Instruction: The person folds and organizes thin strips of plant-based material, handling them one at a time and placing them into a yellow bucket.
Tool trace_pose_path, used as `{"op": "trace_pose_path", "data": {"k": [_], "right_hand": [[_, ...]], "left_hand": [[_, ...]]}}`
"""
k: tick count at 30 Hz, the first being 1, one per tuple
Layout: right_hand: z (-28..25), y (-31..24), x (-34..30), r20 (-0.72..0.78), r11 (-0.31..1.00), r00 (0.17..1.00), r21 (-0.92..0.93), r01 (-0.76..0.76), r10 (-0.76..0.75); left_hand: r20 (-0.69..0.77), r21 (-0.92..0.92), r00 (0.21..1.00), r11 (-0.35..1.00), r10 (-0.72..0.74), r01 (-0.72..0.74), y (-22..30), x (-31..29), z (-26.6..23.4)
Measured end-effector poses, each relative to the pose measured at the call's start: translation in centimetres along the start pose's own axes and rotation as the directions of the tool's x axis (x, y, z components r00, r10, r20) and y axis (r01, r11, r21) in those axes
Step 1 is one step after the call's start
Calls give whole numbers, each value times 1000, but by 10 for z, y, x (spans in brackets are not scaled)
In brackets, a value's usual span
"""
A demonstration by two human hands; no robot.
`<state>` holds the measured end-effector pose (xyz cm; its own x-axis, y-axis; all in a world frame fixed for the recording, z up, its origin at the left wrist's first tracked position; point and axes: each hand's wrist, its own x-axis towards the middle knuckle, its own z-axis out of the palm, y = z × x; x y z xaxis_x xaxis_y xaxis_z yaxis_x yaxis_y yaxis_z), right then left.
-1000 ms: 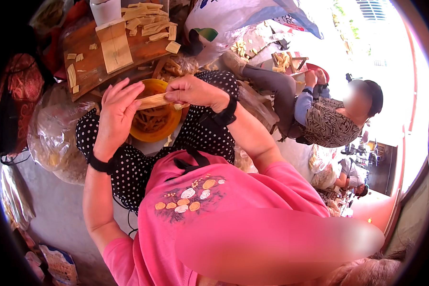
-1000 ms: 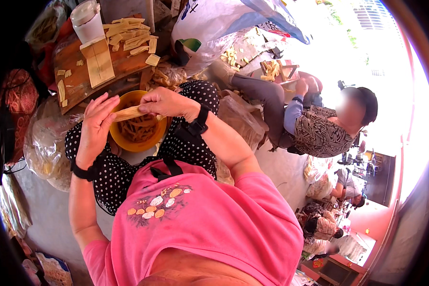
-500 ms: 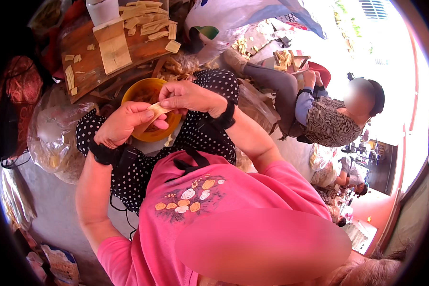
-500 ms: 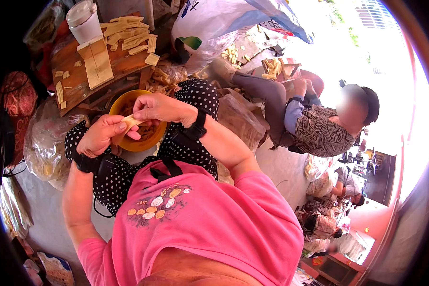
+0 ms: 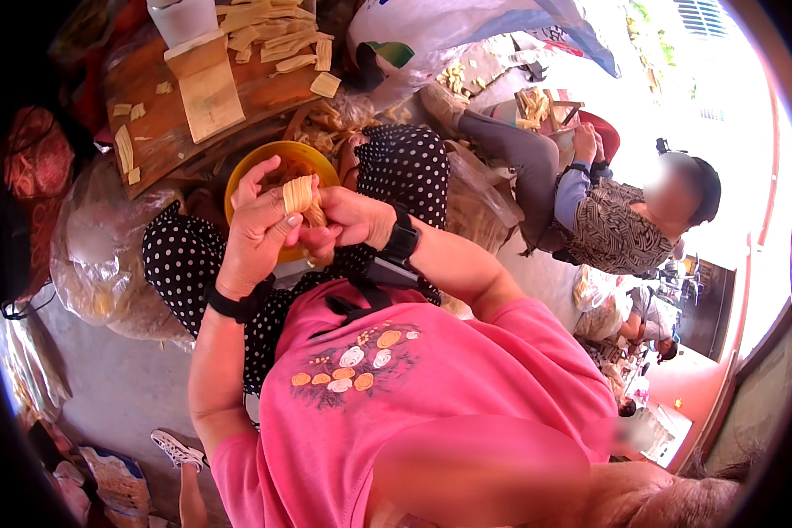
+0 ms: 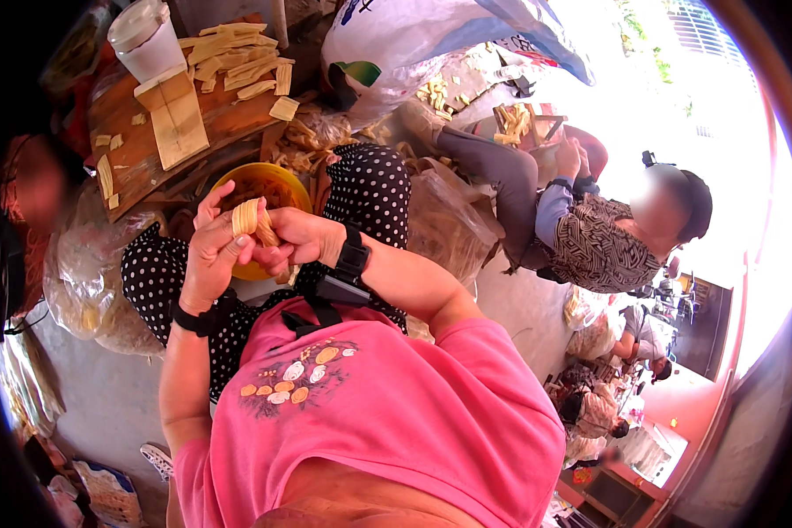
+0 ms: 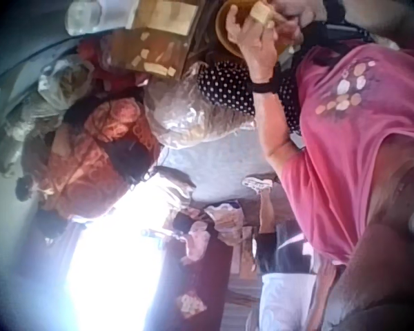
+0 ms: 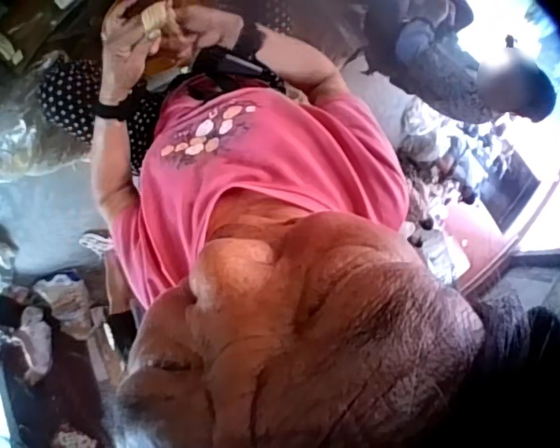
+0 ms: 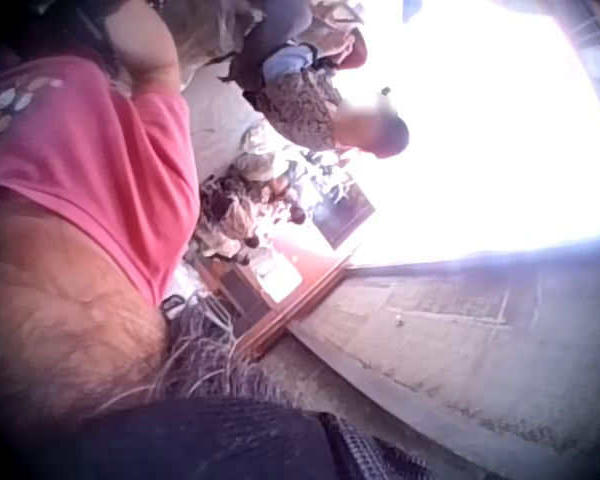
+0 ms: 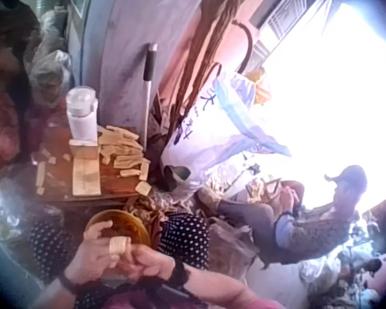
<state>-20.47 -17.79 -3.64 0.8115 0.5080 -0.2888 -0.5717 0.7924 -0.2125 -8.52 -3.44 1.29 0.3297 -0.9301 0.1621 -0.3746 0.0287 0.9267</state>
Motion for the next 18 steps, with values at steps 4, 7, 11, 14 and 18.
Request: {"op": "trace_pose_path", "data": {"k": [4, 7, 11, 14, 18], "right_hand": [[-6, 9, 11, -27, 959, 983, 217, 183, -182], [9, 3, 16, -283, 934, 927, 187, 303, -244], [33, -4, 27, -422, 771, 699, 0, 637, -578], [26, -1, 26, -471, 705, 594, -90, 704, -653], [10, 4, 17, -456, 701, 545, -322, 637, -704]], "left_hand": [[-49, 363, 995, 929, 92, -68, 8, 0, 11], [-126, 500, 983, 865, 134, -54, 5, -2, 18], [-248, 523, 964, 851, 93, 52, -2, -7, 31], [-317, 434, 947, 895, 48, 100, -4, -4, 40], [-273, 64, 958, 992, -85, 106, -14, -4, 38]]}}
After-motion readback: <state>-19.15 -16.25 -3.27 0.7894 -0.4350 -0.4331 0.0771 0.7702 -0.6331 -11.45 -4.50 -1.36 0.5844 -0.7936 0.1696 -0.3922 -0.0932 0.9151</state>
